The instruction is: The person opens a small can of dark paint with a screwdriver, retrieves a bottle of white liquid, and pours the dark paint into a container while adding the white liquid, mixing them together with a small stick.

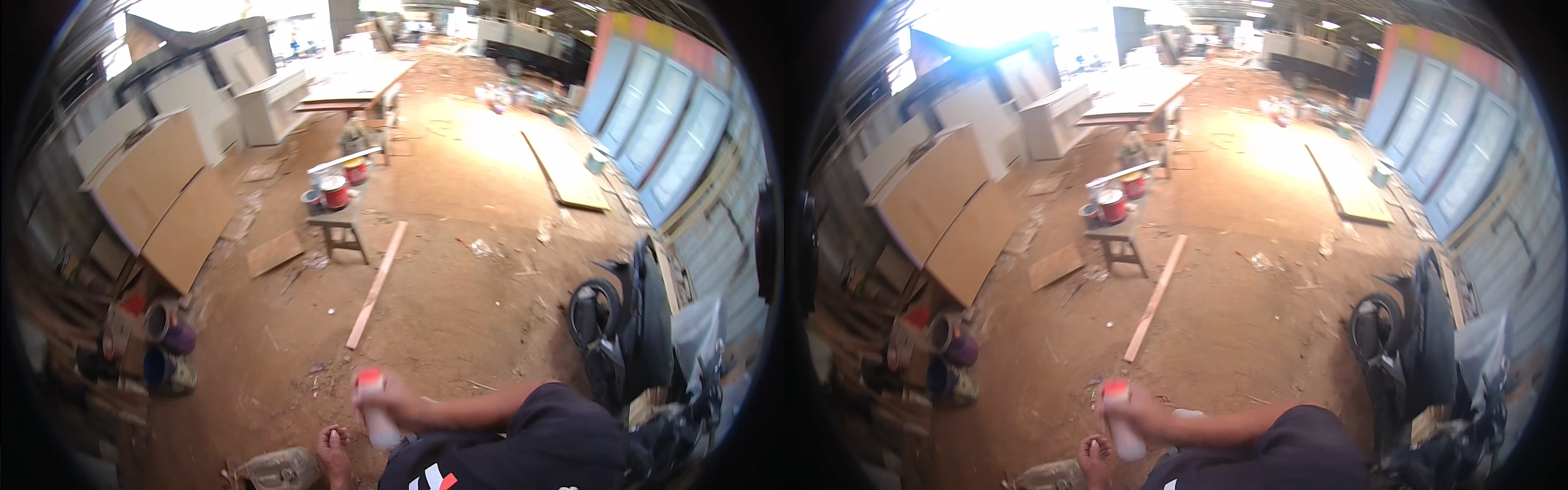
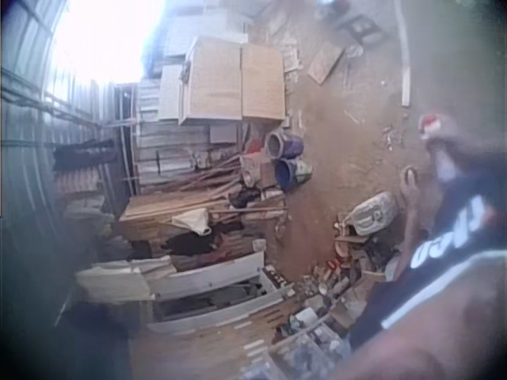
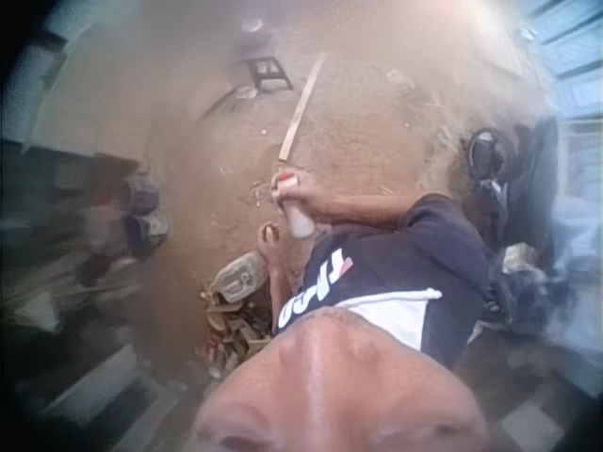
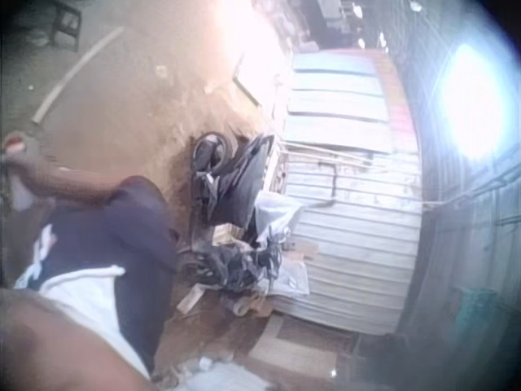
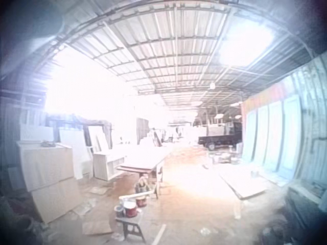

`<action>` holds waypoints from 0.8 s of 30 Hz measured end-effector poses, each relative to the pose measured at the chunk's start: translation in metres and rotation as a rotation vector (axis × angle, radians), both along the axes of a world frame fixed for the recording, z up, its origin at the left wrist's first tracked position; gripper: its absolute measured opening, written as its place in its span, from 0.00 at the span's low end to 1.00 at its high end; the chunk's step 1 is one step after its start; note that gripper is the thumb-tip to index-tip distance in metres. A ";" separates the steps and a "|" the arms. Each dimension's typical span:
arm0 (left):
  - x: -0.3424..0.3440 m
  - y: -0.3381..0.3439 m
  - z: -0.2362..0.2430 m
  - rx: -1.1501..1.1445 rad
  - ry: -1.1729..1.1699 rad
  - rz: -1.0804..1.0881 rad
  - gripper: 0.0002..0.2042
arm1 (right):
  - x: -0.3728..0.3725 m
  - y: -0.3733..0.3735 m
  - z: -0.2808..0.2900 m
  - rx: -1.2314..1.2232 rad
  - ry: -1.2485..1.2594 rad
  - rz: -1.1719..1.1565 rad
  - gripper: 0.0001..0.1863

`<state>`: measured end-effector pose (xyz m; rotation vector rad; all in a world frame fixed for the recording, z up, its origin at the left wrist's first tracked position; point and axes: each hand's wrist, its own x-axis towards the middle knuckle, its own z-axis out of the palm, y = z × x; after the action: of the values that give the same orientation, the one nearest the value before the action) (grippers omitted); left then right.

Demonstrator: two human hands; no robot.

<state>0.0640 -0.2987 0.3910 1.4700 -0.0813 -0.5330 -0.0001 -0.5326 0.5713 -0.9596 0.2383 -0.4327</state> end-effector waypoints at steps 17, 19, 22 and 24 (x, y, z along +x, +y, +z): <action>-0.105 -0.318 0.054 -0.031 -0.071 -0.738 0.10 | -0.199 -0.223 0.002 0.088 -0.230 -0.339 0.08; -0.118 -0.365 0.050 0.011 -0.120 -0.773 0.10 | -0.232 -0.295 -0.005 0.216 -0.352 -0.570 0.07; -0.151 -0.445 0.034 0.011 -0.052 -0.763 0.10 | -0.265 -0.365 0.019 0.380 -0.473 -0.676 0.07; -0.179 -0.521 0.034 0.029 -0.019 -0.877 0.10 | -0.293 -0.370 -0.005 -0.084 -0.139 -0.292 0.06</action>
<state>-0.1149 -0.8200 0.4246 1.4232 -0.7579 -1.2243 -0.2932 -0.9026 0.5667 -0.9754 0.2365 -0.7792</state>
